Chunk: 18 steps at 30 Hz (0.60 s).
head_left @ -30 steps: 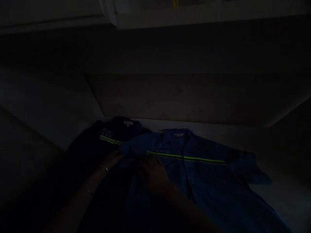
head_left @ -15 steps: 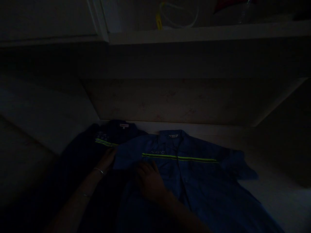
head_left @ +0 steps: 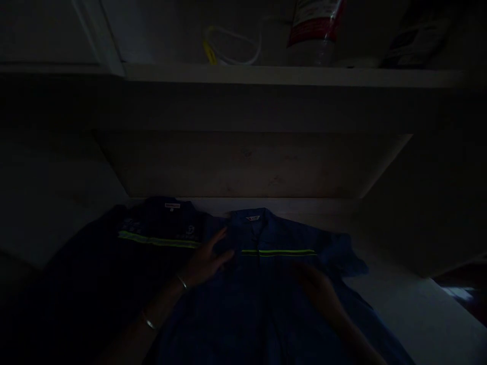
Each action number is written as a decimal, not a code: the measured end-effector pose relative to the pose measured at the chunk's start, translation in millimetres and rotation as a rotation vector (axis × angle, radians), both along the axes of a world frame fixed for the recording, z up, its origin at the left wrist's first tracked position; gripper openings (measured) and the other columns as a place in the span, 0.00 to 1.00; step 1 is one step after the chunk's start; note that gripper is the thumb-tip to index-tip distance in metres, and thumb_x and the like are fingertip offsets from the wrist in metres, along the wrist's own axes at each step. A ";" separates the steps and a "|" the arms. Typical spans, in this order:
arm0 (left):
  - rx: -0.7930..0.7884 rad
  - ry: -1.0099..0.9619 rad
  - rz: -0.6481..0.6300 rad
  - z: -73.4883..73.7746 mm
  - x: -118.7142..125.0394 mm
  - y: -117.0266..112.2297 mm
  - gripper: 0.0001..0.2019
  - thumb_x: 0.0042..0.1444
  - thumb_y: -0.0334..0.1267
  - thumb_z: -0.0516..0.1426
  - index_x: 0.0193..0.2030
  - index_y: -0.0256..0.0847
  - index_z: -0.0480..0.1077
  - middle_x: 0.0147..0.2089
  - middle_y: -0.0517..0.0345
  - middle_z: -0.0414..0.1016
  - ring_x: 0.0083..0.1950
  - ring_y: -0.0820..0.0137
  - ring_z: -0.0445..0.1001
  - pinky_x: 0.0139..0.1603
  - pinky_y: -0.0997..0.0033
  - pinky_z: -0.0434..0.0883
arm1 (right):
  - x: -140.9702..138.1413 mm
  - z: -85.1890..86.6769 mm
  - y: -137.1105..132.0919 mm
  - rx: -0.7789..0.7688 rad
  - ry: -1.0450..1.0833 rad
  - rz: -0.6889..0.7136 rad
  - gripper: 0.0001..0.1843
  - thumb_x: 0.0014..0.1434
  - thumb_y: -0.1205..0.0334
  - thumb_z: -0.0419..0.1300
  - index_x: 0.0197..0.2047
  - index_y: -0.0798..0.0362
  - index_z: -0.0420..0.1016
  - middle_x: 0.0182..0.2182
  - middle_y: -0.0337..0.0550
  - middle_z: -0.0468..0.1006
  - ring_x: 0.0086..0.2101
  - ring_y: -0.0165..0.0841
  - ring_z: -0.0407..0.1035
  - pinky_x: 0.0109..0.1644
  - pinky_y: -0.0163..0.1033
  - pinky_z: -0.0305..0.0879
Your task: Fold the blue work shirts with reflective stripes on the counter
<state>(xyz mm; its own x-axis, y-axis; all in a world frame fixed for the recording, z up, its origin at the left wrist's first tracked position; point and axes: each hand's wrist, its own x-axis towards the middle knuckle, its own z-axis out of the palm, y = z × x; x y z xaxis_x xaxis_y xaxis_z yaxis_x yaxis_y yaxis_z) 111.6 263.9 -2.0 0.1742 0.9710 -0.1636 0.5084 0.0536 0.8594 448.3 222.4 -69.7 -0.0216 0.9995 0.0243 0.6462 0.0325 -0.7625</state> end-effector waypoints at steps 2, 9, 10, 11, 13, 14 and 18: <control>0.118 0.140 0.060 -22.6 17.0 -0.3 0.32 0.59 0.56 0.51 0.68 0.46 0.58 0.68 0.48 0.63 0.43 0.61 0.79 0.45 0.59 0.76 | 62.4 -6.5 14.9 -0.017 -0.050 -0.306 0.26 0.59 0.45 0.50 0.50 0.53 0.76 0.48 0.51 0.80 0.46 0.45 0.74 0.50 0.47 0.70; 0.499 0.800 -0.105 -115.3 24.1 -7.5 0.25 0.63 0.52 0.48 0.63 0.47 0.67 0.70 0.48 0.60 0.71 0.49 0.55 0.70 0.35 0.45 | 186.8 -19.0 52.4 -0.229 -0.048 -0.653 0.23 0.53 0.50 0.55 0.41 0.58 0.79 0.36 0.58 0.81 0.39 0.45 0.76 0.38 0.43 0.71; 0.521 0.837 -0.105 -119.7 23.8 -8.7 0.26 0.64 0.52 0.46 0.64 0.47 0.65 0.70 0.48 0.60 0.71 0.50 0.55 0.69 0.34 0.45 | 188.7 -20.3 58.2 -0.241 -0.050 -0.652 0.22 0.52 0.49 0.57 0.40 0.58 0.80 0.34 0.57 0.81 0.37 0.44 0.76 0.36 0.43 0.71; 0.537 0.867 -0.111 -121.6 23.6 -9.6 0.26 0.64 0.52 0.46 0.65 0.46 0.65 0.70 0.48 0.60 0.71 0.50 0.56 0.69 0.33 0.46 | 188.6 -21.5 64.1 -0.254 -0.046 -0.644 0.22 0.51 0.48 0.59 0.39 0.57 0.80 0.32 0.57 0.81 0.36 0.44 0.76 0.35 0.42 0.70; 0.558 0.912 -0.120 -120.0 23.7 -10.7 0.26 0.64 0.52 0.45 0.64 0.46 0.65 0.69 0.49 0.61 0.70 0.51 0.58 0.68 0.34 0.48 | 186.1 -23.7 74.5 -0.278 -0.023 -0.600 0.19 0.48 0.48 0.63 0.34 0.56 0.80 0.28 0.54 0.80 0.33 0.43 0.75 0.32 0.40 0.69; 0.566 0.927 -0.125 -117.9 24.0 -11.0 0.26 0.65 0.52 0.45 0.64 0.46 0.65 0.69 0.49 0.61 0.69 0.52 0.59 0.68 0.35 0.49 | 185.0 -24.5 78.1 -0.285 -0.008 -0.572 0.18 0.46 0.49 0.65 0.32 0.56 0.80 0.26 0.52 0.80 0.32 0.42 0.75 0.31 0.40 0.68; 0.589 0.947 -0.120 -111.6 25.4 -11.9 0.26 0.66 0.52 0.44 0.64 0.46 0.65 0.69 0.50 0.62 0.68 0.54 0.61 0.68 0.38 0.52 | 189.0 -25.9 78.4 -0.244 0.044 -0.496 0.12 0.43 0.53 0.67 0.28 0.54 0.79 0.25 0.49 0.79 0.32 0.41 0.75 0.30 0.38 0.68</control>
<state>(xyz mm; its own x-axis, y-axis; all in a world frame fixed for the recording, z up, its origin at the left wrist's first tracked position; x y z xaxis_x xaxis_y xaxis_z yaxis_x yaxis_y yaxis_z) 136.9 252.0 -113.6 0.3205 0.9259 0.1999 0.9451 -0.3267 -0.0018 637.3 300.8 -95.5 0.4494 0.8661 -0.2188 0.5065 -0.4488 -0.7362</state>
